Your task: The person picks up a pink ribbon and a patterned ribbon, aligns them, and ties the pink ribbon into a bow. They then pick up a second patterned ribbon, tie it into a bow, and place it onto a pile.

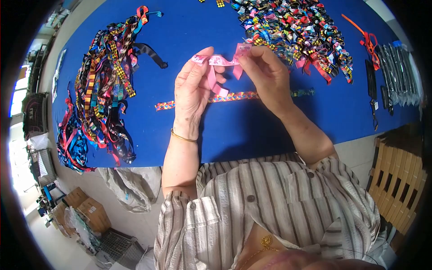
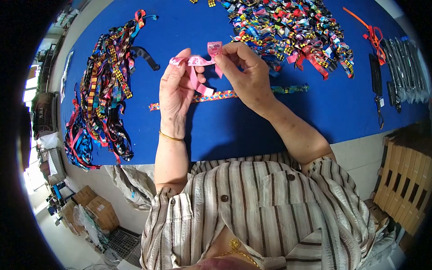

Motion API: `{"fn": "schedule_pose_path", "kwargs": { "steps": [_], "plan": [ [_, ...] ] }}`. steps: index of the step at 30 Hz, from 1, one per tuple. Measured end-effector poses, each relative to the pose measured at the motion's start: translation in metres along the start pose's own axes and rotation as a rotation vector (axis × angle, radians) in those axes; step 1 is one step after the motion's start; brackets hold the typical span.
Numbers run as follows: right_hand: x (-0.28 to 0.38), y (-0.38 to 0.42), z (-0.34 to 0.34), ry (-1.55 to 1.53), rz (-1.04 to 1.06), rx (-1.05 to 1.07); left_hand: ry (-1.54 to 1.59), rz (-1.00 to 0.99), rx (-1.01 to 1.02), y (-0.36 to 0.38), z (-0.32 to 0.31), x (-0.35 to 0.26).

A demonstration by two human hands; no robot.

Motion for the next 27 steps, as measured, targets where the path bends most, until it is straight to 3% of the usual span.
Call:
{"fn": "schedule_pose_path", "kwargs": {
  "steps": [3, 9, 27],
  "plan": [
    [-0.002, 0.001, -0.001, -0.15, -0.125, 0.019, 0.067, -0.021, -0.013, -0.001, -0.001, -0.001],
    [-0.009, 0.0, 0.003, -0.157, -0.323, 0.05, 0.145, -0.062, 0.052, -0.002, -0.004, 0.0],
    [-0.01, 0.001, 0.0, -0.221, -0.457, 0.069, 0.188, -0.041, 0.057, -0.007, 0.013, -0.003]
  ]
}}
Point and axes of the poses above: each hand's wrist, its own y-axis away from the middle knuckle, its own z-axis out of the back of the hand, x = y × z, the point moved 3 cm from there along -y, towards the middle knuckle, and after that the axes turned 11 degrees about -z, right-handed, at the moved point
